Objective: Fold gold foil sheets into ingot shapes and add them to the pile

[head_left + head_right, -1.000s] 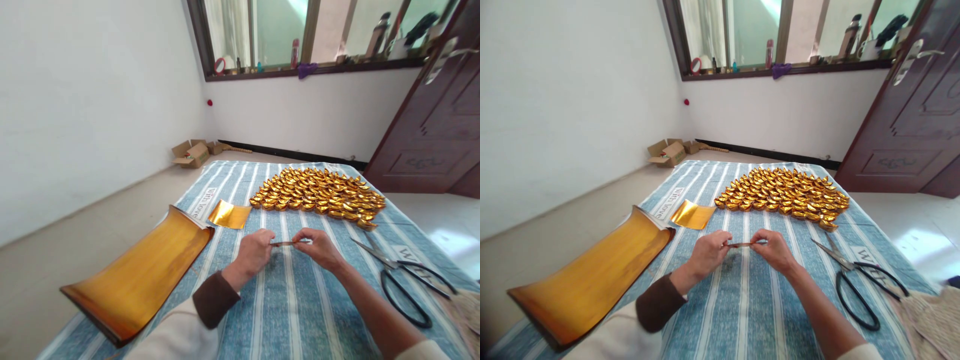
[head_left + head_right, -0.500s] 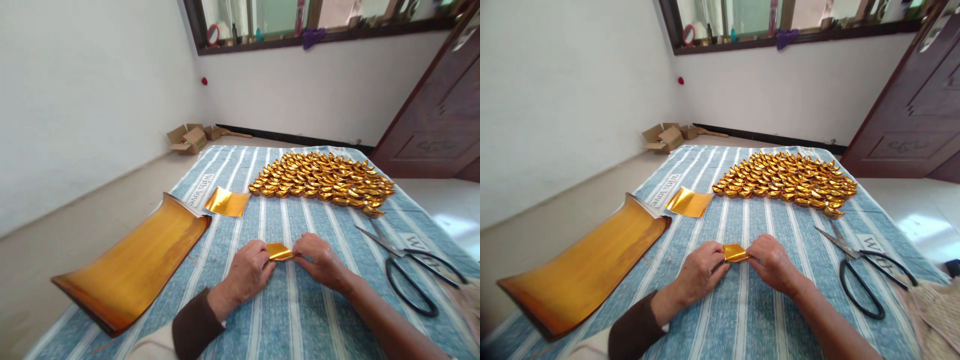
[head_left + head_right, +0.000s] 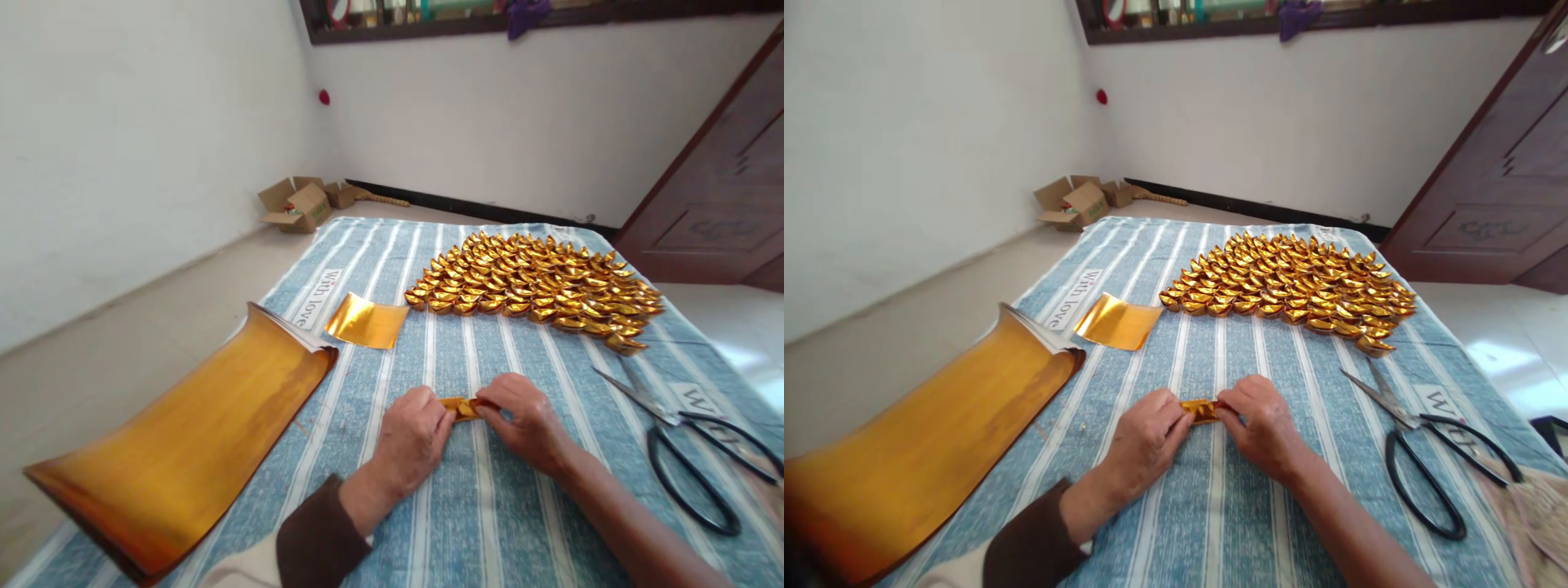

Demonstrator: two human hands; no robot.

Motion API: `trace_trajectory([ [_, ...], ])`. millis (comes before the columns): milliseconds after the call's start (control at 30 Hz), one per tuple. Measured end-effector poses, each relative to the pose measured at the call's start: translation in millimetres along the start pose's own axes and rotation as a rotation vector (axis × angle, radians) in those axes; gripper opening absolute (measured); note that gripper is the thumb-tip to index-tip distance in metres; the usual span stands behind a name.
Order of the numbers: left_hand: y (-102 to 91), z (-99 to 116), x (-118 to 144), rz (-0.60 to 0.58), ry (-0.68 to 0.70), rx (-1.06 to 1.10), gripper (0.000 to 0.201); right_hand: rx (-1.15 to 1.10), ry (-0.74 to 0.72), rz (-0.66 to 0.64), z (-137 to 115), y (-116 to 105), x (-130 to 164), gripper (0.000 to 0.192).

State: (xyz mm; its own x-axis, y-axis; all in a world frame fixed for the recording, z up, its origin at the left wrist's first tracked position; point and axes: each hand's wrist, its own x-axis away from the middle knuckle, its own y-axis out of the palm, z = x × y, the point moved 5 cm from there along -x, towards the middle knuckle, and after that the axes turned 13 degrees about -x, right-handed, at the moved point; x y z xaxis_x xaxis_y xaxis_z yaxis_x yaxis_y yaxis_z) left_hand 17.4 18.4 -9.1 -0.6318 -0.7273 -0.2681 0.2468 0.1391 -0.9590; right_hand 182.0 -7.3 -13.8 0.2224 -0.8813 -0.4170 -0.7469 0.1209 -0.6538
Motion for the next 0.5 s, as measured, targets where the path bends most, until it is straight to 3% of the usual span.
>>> trace_trajectory([
  [500,-11.1,16.1,6.8,0.241,0.150,-0.184,0.034,0.156,-0.084,0.033,-18.1,4.2,-0.7,0.020],
])
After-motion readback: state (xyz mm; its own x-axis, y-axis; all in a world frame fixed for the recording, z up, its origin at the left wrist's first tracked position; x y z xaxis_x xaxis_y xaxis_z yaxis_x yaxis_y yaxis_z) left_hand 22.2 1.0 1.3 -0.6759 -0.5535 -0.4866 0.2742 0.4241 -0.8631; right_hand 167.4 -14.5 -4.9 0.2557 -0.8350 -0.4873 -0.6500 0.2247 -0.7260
